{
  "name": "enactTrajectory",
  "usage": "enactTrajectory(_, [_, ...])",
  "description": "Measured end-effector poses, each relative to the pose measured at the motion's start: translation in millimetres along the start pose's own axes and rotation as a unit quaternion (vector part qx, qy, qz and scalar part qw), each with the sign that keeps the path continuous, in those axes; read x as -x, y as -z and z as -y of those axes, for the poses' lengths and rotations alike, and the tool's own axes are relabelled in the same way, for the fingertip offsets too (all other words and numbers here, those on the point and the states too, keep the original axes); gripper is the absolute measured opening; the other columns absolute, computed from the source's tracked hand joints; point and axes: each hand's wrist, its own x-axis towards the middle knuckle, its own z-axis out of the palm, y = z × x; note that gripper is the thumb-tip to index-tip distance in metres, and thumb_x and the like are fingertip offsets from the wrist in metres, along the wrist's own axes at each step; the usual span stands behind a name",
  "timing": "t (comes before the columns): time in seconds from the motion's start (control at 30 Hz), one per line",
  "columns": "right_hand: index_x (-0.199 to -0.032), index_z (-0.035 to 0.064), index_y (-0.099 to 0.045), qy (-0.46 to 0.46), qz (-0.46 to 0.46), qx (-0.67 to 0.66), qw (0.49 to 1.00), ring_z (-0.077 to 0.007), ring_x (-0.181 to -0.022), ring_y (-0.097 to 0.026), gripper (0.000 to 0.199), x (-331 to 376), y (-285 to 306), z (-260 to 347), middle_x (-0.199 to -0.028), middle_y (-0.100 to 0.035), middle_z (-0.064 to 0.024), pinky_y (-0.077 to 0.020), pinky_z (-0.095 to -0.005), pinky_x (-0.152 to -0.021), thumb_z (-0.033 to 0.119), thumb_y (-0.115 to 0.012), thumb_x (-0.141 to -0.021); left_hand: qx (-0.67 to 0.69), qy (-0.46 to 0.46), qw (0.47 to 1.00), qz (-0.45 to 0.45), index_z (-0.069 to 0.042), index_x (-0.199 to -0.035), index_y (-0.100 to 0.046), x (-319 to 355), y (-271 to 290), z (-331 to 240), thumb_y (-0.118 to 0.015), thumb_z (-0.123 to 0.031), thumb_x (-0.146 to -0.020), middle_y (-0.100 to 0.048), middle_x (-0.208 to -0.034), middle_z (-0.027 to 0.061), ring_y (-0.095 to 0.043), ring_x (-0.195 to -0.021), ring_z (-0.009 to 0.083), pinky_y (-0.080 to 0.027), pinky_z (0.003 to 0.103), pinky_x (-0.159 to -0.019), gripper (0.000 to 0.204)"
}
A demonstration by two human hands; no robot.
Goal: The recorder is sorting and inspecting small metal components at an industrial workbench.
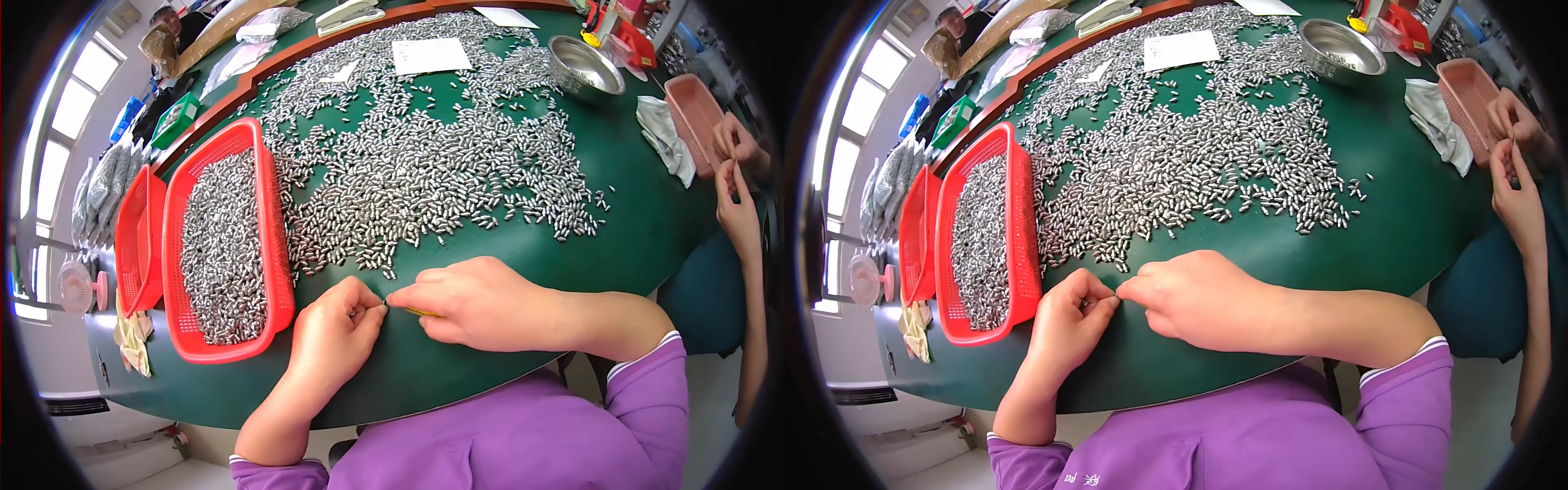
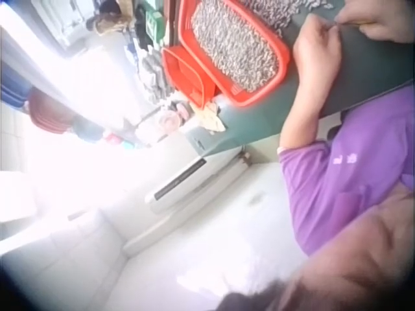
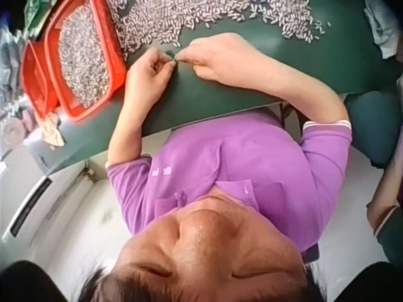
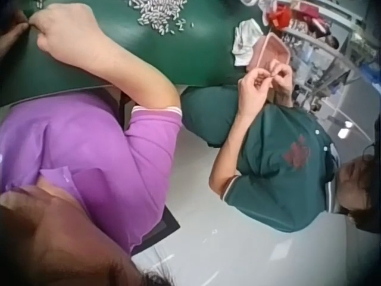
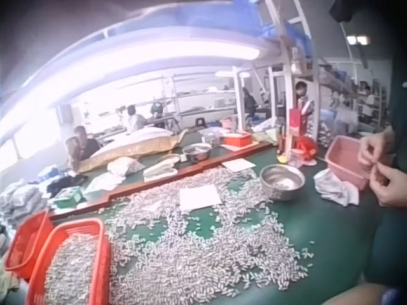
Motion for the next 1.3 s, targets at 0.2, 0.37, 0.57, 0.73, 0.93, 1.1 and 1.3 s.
enactTrajectory(0.2, [-0.116,0.0111,-0.061,-0.015,0.009,0.065,0.998,-0.0253,-0.077,-0.064,0.034,2,-4,8,-0.086,-0.060,-0.0067,-0.0527,-0.0400,-0.066,0.015,-0.063,-0.082,0.004,0.011,1.000,0.014,-0.003,-0.083,-0.058,-1,2,3,-0.070,-0.009,-0.082,-0.053,-0.063,0.0041,-0.048,-0.055,0.0116,-0.042,0.029,-0.053,0.013])
enactTrajectory(0.37, [-0.113,0.0124,-0.061,-0.013,-0.143,0.145,0.979,-0.0242,-0.073,-0.064,0.029,-5,10,1,-0.084,-0.059,-0.0067,-0.0527,-0.0368,-0.062,0.017,-0.063,-0.084,0.027,0.008,1.000,0.000,-0.002,-0.082,-0.059,-2,1,4,-0.069,-0.008,-0.082,-0.051,-0.063,0.0018,-0.045,-0.055,0.0097,-0.041,0.027,-0.053,0.012])
enactTrajectory(0.57, [-0.118,0.0173,-0.062,-0.080,-0.185,0.234,0.951,-0.0229,-0.081,-0.063,0.033,-11,21,-24,-0.087,-0.057,-0.0045,-0.0525,-0.0360,-0.066,0.025,-0.066,-0.086,0.371,0.038,0.927,0.047,-0.005,-0.098,-0.052,-6,7,8,-0.056,-0.005,-0.093,-0.049,-0.075,-0.0031,-0.039,-0.057,0.0048,-0.032,0.020,-0.052,0.007])
enactTrajectory(0.73, [-0.099,0.0142,-0.068,0.037,-0.217,0.221,0.950,-0.0244,-0.086,-0.058,0.024,-17,22,-21,-0.093,-0.056,-0.0025,-0.0495,-0.0377,-0.070,0.014,-0.074,-0.076,0.554,0.067,0.826,0.076,-0.007,-0.099,-0.048,-10,6,13,-0.050,-0.010,-0.096,-0.052,-0.077,0.0027,-0.038,-0.056,0.0074,-0.029,0.022,-0.050,0.004])
enactTrajectory(0.93, [-0.089,0.0144,-0.068,0.120,-0.125,0.236,0.956,-0.0198,-0.094,-0.057,0.013,-20,1,-14,-0.094,-0.057,-0.0003,-0.0444,-0.0356,-0.077,0.014,-0.064,-0.076,0.588,0.072,0.804,0.045,-0.007,-0.092,-0.047,-9,0,11,-0.052,-0.006,-0.094,-0.058,-0.092,0.0083,-0.045,-0.061,0.0091,-0.036,0.023,-0.053,0.005])
enactTrajectory(1.1, [-0.087,0.0133,-0.066,0.107,-0.115,0.250,0.955,-0.0217,-0.095,-0.056,0.013,-21,-1,-18,-0.096,-0.057,-0.0011,-0.0450,-0.0375,-0.079,0.014,-0.070,-0.074,0.574,0.048,0.815,0.059,-0.009,-0.095,-0.050,-8,1,11,-0.051,-0.005,-0.091,-0.055,-0.090,0.0070,-0.044,-0.062,0.0093,-0.036,0.023,-0.055,0.005])
enactTrajectory(1.3, [-0.086,0.0122,-0.066,0.096,-0.133,0.226,0.960,-0.0233,-0.093,-0.057,0.017,-23,3,-15,-0.094,-0.057,-0.0022,-0.0457,-0.0385,-0.080,0.015,-0.076,-0.072,0.576,0.081,0.807,0.102,-0.003,-0.109,-0.051,-10,1,13,-0.043,-0.010,-0.095,-0.057,-0.086,0.0052,-0.047,-0.061,0.0102,-0.037,0.023,-0.054,0.018])
